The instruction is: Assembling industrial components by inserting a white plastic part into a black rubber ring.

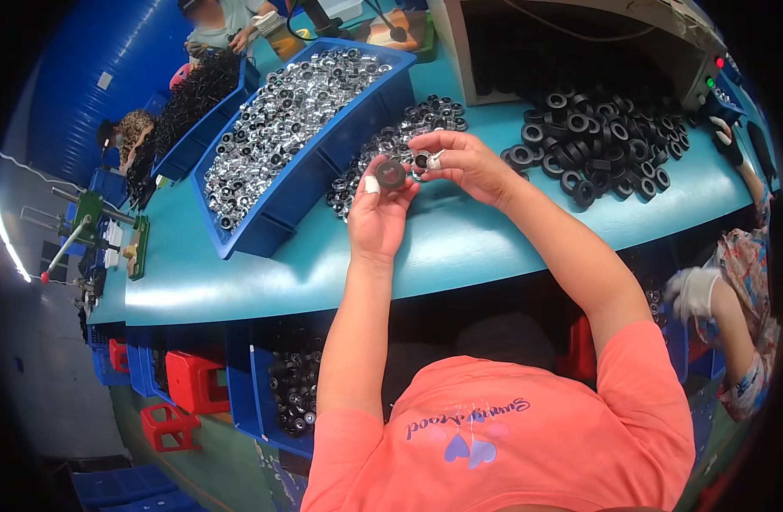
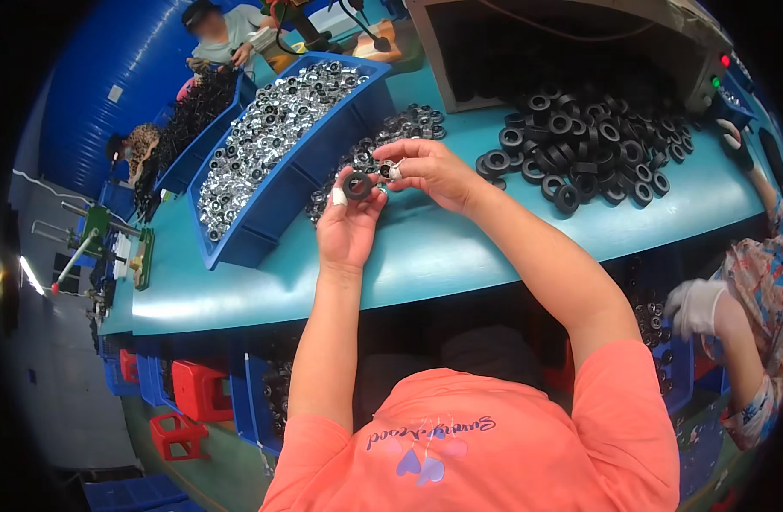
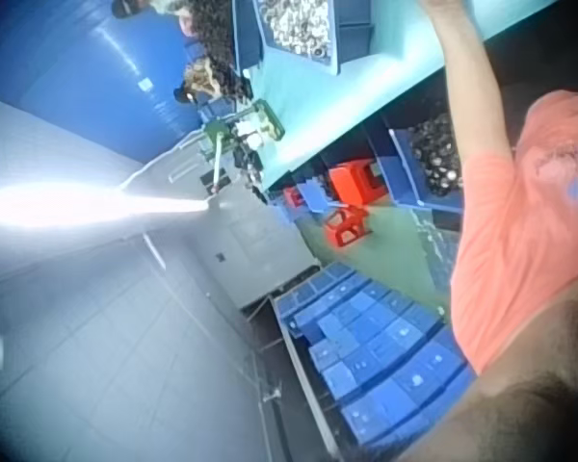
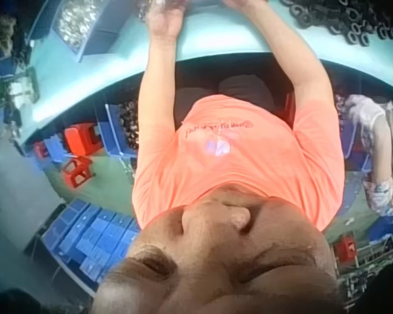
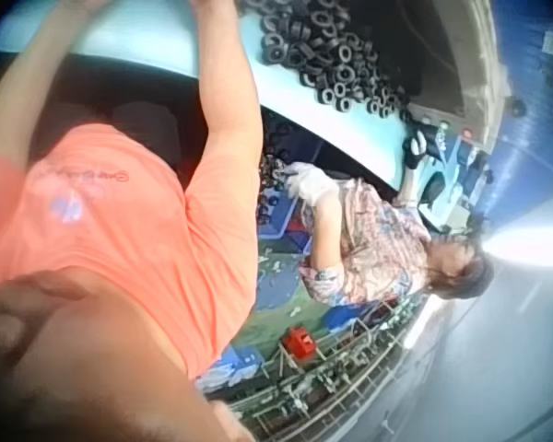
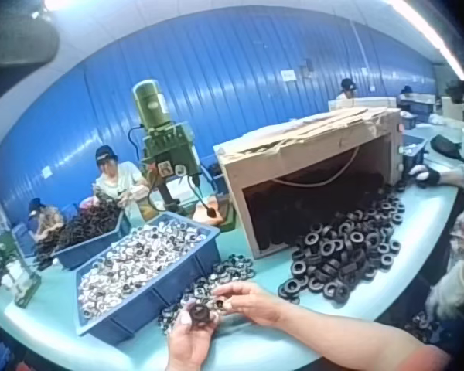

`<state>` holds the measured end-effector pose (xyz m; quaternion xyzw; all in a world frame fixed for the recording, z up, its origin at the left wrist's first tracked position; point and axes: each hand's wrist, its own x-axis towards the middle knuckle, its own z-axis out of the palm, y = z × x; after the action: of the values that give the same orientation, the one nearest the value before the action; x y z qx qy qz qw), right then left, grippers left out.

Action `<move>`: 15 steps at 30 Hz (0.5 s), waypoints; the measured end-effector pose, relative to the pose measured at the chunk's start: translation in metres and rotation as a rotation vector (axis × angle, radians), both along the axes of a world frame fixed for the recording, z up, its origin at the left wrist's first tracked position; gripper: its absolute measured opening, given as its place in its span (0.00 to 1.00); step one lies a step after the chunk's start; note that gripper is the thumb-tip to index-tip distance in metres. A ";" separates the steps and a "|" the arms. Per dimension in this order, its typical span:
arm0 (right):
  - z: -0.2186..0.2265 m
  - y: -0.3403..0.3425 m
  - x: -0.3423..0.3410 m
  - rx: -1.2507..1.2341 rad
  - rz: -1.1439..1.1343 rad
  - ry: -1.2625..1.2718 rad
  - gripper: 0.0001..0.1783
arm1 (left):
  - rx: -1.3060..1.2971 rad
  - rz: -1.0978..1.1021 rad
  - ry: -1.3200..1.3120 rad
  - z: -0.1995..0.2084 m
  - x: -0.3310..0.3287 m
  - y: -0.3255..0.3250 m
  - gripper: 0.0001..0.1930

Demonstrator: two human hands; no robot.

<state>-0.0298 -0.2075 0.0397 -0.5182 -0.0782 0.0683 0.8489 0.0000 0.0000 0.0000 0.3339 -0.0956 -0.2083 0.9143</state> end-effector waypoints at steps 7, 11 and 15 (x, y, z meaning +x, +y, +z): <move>0.003 0.000 -0.002 0.000 -0.002 0.038 0.23 | -0.004 0.006 0.024 -0.001 -0.001 -0.001 0.19; 0.004 0.001 -0.002 -0.002 0.008 0.052 0.22 | -0.021 -0.001 0.023 -0.001 0.000 0.000 0.19; 0.001 0.001 -0.001 0.002 0.000 0.045 0.22 | -0.044 -0.001 0.047 0.000 0.000 -0.002 0.19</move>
<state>-0.0310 -0.2069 0.0410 -0.5155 -0.0593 0.0801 0.8511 0.0004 -0.0016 -0.0002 0.3085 -0.0787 -0.2142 0.9234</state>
